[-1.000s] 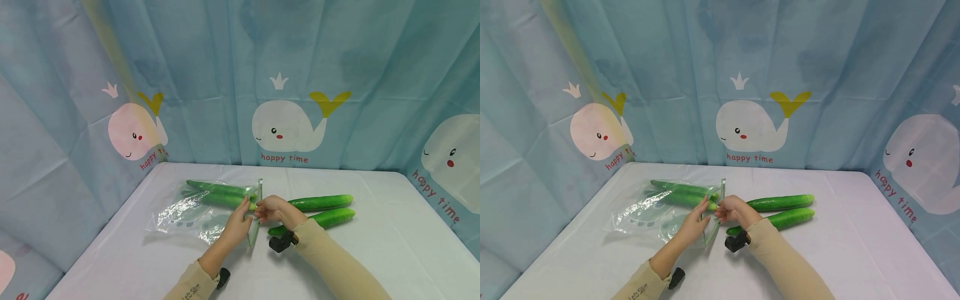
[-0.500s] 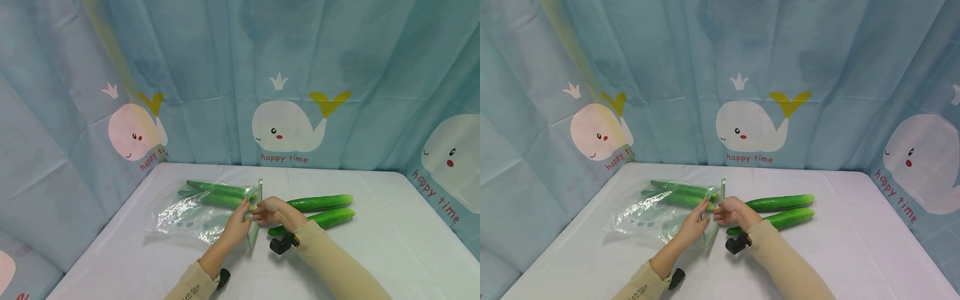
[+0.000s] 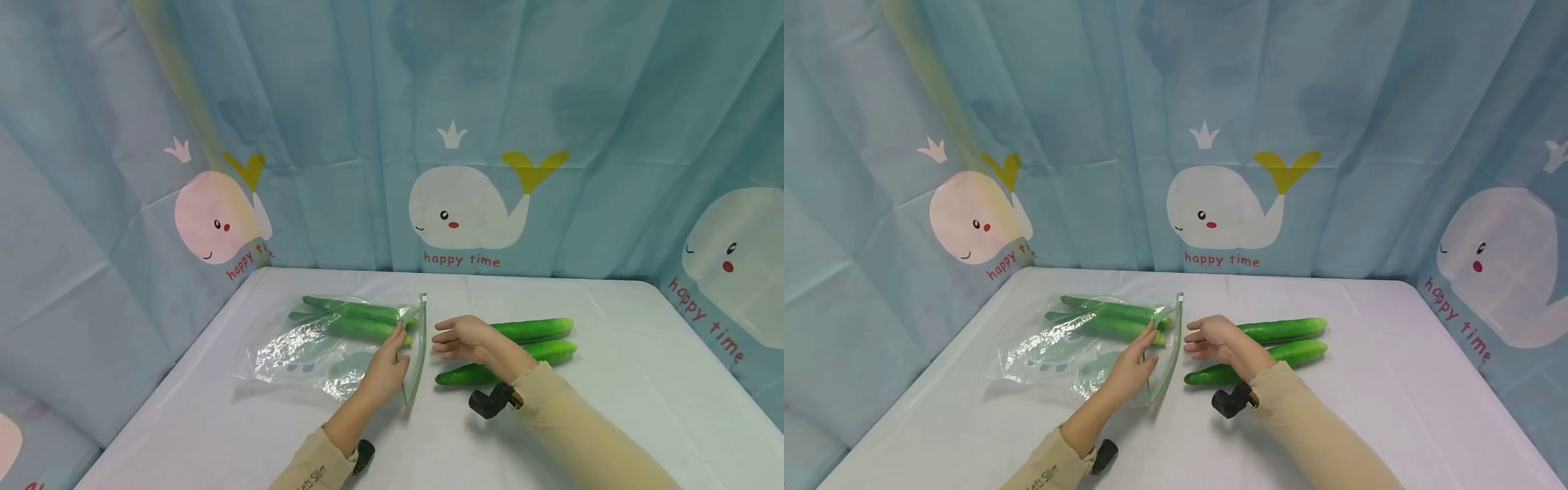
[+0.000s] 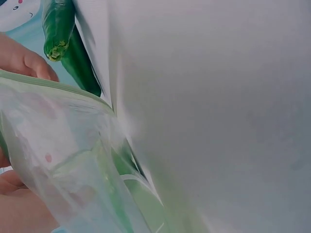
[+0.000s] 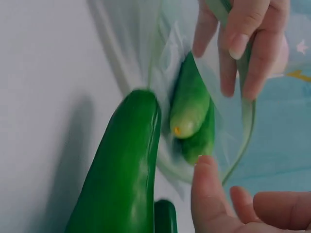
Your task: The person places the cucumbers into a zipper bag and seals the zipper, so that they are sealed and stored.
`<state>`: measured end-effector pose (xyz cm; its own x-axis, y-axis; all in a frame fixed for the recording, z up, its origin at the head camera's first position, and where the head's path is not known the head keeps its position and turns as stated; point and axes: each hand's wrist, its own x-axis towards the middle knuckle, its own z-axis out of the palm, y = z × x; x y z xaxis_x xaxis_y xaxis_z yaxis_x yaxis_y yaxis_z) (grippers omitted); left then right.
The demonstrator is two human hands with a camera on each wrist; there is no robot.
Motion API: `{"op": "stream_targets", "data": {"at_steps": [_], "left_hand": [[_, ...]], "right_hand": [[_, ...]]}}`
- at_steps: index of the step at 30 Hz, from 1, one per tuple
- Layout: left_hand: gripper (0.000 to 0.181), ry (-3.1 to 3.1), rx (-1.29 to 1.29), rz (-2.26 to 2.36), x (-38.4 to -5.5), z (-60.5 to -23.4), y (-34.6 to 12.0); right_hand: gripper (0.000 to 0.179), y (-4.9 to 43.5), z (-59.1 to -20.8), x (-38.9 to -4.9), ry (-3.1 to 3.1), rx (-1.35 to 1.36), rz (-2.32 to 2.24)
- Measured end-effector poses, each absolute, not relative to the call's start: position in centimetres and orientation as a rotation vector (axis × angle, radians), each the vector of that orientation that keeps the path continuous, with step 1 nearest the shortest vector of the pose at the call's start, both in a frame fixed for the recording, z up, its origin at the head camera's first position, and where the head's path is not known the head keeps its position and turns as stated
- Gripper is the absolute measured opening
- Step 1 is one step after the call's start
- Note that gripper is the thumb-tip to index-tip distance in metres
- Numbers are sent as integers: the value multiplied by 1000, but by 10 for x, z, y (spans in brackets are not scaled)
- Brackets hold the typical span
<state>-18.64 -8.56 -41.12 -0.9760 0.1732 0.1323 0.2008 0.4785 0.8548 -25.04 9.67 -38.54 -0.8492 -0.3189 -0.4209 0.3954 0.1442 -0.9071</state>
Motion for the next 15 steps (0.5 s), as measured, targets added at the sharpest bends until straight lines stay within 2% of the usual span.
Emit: {"op": "stream_targets", "data": {"at_steps": [15], "left_hand": [[50,-2691,-322,-1598,-184,-409,-86]], "right_hand": [[52,165,-384,-229,2112,-296,-1786]]}}
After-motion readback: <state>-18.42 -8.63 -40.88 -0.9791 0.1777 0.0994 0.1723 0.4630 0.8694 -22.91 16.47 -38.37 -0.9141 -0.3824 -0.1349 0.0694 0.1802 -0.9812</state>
